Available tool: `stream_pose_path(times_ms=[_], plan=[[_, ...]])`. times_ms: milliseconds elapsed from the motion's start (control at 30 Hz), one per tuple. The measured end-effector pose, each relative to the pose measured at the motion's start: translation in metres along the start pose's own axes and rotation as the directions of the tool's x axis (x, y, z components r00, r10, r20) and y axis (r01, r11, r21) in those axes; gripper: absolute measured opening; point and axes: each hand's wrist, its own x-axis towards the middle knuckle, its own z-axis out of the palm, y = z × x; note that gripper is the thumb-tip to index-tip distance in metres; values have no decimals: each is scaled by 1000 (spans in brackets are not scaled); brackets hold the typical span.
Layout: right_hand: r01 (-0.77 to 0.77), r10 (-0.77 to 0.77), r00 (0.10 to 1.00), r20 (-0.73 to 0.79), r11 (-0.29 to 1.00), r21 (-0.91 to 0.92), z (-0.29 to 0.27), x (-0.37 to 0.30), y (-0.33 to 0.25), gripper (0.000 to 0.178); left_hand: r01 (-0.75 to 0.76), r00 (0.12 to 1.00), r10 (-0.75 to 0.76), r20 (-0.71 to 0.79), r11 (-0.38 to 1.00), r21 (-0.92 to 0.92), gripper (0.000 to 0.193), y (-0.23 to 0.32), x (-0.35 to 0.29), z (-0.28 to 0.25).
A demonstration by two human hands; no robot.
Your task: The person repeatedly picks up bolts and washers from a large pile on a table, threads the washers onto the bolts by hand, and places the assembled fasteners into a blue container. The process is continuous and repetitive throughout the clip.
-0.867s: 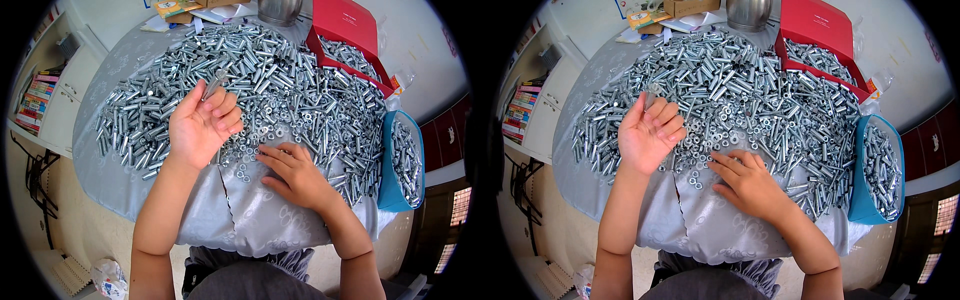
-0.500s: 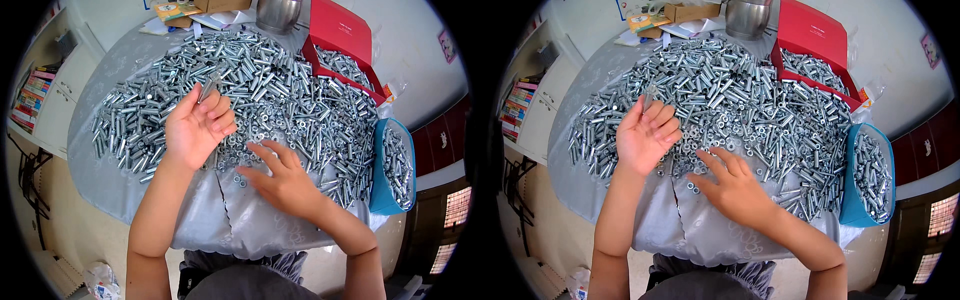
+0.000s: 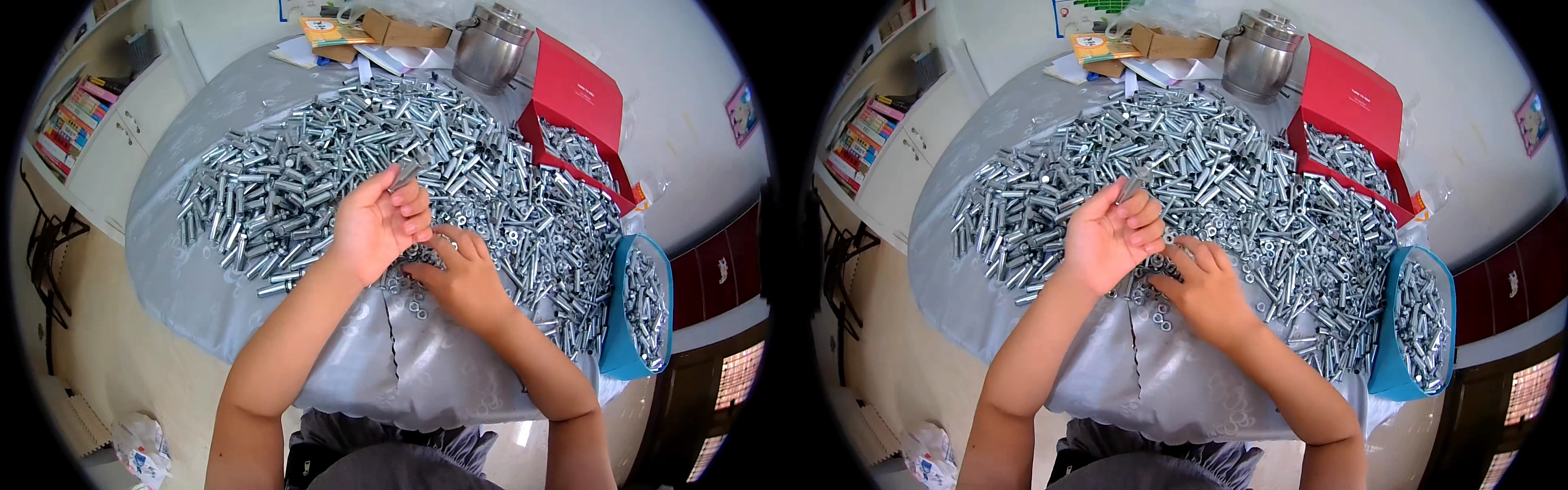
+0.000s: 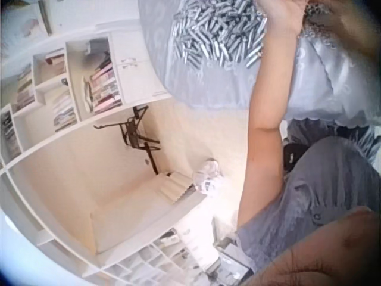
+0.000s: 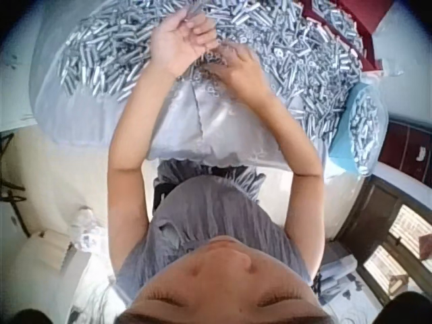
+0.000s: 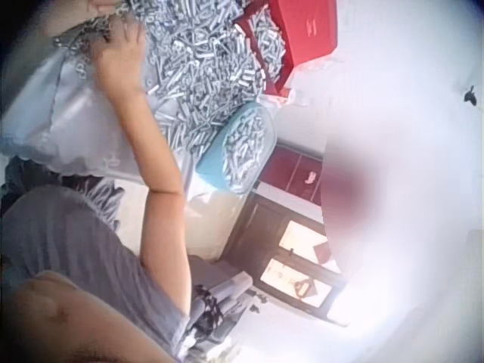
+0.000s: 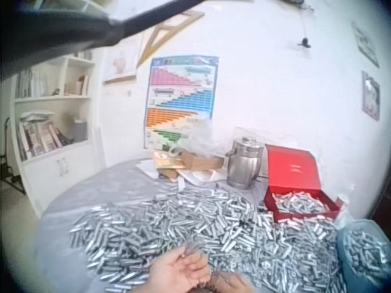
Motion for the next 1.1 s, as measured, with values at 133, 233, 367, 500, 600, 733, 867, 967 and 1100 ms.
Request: stream_pose_path(times_ms=[133, 233, 367, 500, 600, 733, 867, 967, 1100], plan=[[-67, 65, 997, 27, 996, 51, 2, 2, 2, 18, 32, 999, -32, 15, 999, 17, 36, -2, -1, 2], [-94, 94, 996, 12, 996, 11, 3, 4, 0, 14, 40, 999, -39, -15, 998, 57, 36, -2, -2, 3], [-83, 79, 996, -33, 982, -169, 8, 2, -5, 10, 34, 999, -30, -37, 994, 106, 37, -2, 0, 3], [-77, 76, 997, -16, 975, -206, 7, 2, -5, 12, 43, 997, -35, -67, 992, 117, 38, -4, 0, 3], [-92, 93, 996, -3, 977, -192, 7, 1, -4, 12, 38, 998, -30, -63, 991, 127, 39, -4, 0, 1], [-85, 85, 996, -11, 967, -239, 9, -1, -1, 14, 56, 998, -49, -49, 989, 134, 39, -5, 0, 0], [-94, 93, 996, -13, 982, -162, 0, 1, 2, 16, 60, 997, -54, -50, 990, 130, 39, -4, -1, -1], [-80, 79, 997, -11, 984, -158, -3, 1, 5, 17, 57, 997, -50, -50, 990, 132, 39, -5, -1, 0], [-60, 62, 998, 11, 985, -159, -2, 2, 7, 17, 56, 997, -47, -59, 986, 155, 38, -6, -1, 0]])
